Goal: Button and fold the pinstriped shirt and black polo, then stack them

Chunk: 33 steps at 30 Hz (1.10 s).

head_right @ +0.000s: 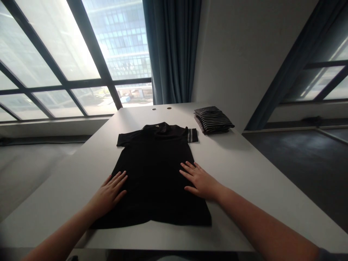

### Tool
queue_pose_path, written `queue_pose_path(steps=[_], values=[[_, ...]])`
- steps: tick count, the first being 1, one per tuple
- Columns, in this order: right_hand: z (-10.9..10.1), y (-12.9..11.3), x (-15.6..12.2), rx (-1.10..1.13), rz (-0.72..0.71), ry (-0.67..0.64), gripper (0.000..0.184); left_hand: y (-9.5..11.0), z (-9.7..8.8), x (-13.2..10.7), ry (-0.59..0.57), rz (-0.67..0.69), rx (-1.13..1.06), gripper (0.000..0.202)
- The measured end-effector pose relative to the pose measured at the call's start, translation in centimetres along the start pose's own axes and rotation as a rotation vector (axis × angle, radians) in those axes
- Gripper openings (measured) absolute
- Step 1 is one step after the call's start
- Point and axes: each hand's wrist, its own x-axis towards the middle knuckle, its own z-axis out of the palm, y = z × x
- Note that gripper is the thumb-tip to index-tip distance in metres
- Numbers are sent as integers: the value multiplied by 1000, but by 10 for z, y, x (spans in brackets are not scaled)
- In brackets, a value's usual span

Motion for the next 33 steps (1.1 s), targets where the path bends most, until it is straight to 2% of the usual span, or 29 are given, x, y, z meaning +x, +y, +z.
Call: queue_pose_path(steps=[4,7,13,21,25,27,29,31,33], values=[[7,-38,-20,85,-88,-61,74,38,-9,-5,-41,105,-81,64],[16,-55,-37,131,-92,-140,75,53,-15,-7,-85,130,-134,69],[15,-55,-58,173,-77,-191,80,58,-27,-12,-168,178,-164,82],[7,-61,-65,168,-97,-204,78,78,-30,-25,-218,110,-233,88],[2,-61,-68,176,-115,-184,83,72,-37,-24,-217,133,-257,85],[-6,-58,-65,162,-126,-178,77,62,-44,-14,-225,137,-262,73],[-16,-54,-52,148,-124,-144,65,49,-52,8,-212,111,-265,60],[-27,-46,-22,135,-115,-61,54,36,-57,43,-168,64,-255,52],[-36,-36,25,110,-112,55,42,26,-59,92,-129,39,-249,44]])
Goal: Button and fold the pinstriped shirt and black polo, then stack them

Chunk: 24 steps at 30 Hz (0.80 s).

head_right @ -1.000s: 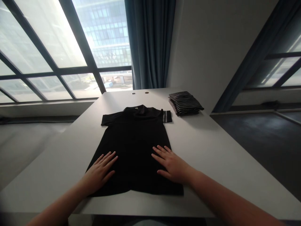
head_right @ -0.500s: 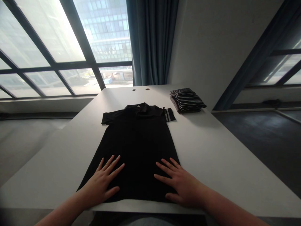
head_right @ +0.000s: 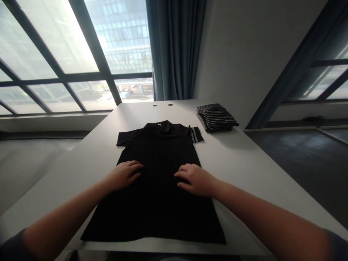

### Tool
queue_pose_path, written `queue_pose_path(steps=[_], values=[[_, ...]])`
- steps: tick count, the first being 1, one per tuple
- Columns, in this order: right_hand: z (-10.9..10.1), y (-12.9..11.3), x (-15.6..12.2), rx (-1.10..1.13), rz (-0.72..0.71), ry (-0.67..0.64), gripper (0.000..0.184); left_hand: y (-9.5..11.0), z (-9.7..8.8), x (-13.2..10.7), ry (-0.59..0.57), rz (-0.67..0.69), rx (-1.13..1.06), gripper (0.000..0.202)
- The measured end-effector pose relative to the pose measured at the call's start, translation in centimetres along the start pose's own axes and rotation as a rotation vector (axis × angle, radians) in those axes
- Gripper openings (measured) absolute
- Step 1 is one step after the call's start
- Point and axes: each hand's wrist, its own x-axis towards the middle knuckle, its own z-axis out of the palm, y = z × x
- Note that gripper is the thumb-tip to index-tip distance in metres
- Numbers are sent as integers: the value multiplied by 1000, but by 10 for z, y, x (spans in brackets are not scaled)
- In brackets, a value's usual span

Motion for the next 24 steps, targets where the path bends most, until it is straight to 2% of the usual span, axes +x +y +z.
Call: queue_pose_path(steps=[3,6,8,10,13,17,20,24], values=[[-7,29,90,-15,117,178,24,-11,-6,84,67,-130,-19,40],[-10,59,178,-9,291,261,21,-22,-2,162,129,-335,-74,37],[-10,76,223,-10,385,302,24,-30,4,199,143,-387,-96,39],[-8,92,254,-9,409,316,28,-39,12,223,148,-413,-118,40],[3,115,277,0,382,297,32,-51,26,238,164,-427,-150,38],[24,139,282,12,303,283,28,-64,42,242,228,-369,-197,32],[35,148,278,24,243,375,20,-68,47,245,280,-334,-226,25],[36,150,277,28,142,422,15,-66,46,250,264,-363,-221,19]])
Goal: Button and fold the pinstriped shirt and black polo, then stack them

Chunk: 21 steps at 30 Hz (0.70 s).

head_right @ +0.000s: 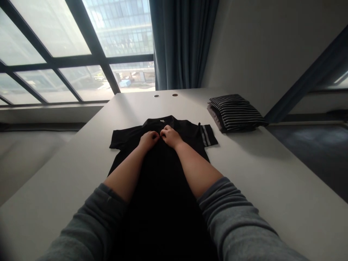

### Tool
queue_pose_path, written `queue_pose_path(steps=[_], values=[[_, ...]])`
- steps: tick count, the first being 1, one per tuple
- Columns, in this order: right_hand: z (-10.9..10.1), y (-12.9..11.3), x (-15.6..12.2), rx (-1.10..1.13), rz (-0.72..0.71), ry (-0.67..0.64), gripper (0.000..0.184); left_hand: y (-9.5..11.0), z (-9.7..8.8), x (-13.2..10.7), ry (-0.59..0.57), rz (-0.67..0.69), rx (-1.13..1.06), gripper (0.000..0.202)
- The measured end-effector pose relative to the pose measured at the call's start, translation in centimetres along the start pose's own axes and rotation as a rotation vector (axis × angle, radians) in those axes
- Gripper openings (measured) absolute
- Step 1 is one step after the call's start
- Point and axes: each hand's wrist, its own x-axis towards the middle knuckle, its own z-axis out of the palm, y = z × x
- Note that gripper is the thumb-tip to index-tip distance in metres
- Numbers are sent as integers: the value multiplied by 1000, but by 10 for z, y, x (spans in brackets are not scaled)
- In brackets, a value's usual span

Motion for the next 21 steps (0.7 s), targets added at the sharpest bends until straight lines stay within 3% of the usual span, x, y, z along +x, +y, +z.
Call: queue_pose_path(steps=[6,13,21], values=[[-2,4,8,11,-25,-57,14,4,-2,2,-19,-18,-2,26],[1,3,11,-12,32,-84,17,13,-5,3,-18,-126,28,19],[5,3,10,38,80,-48,16,20,-4,-6,79,15,122,19]])
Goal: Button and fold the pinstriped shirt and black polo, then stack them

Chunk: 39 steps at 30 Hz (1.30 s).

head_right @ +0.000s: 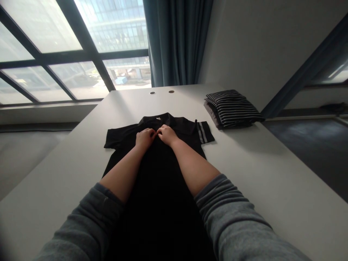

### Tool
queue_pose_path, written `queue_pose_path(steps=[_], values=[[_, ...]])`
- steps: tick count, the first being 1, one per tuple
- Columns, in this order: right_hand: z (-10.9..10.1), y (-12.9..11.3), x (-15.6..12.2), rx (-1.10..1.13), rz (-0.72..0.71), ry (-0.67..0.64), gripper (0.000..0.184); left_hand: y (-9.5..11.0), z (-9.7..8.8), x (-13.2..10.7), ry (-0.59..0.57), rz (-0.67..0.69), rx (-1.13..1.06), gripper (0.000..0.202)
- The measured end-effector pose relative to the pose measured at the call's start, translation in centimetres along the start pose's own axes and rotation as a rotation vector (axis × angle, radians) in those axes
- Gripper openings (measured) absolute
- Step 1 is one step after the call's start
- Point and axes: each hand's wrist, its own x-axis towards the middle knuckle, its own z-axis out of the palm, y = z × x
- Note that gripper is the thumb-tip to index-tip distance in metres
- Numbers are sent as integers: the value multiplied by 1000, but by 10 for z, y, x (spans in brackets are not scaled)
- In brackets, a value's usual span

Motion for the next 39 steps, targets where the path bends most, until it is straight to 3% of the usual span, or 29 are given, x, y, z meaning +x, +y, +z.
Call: queue_pose_path(steps=[11,17,24,33,39], values=[[-6,6,-2,27,-83,116,9,-5,1,1,70,49,-313,12],[-13,-4,-5,-50,-115,190,6,-3,3,1,78,45,-301,10],[-18,1,0,71,-127,36,13,-2,4,2,82,-56,-331,6],[-22,3,-4,357,6,7,15,-7,5,3,87,-83,-499,5],[-21,8,-4,407,16,21,15,-10,7,5,77,-76,-648,5]])
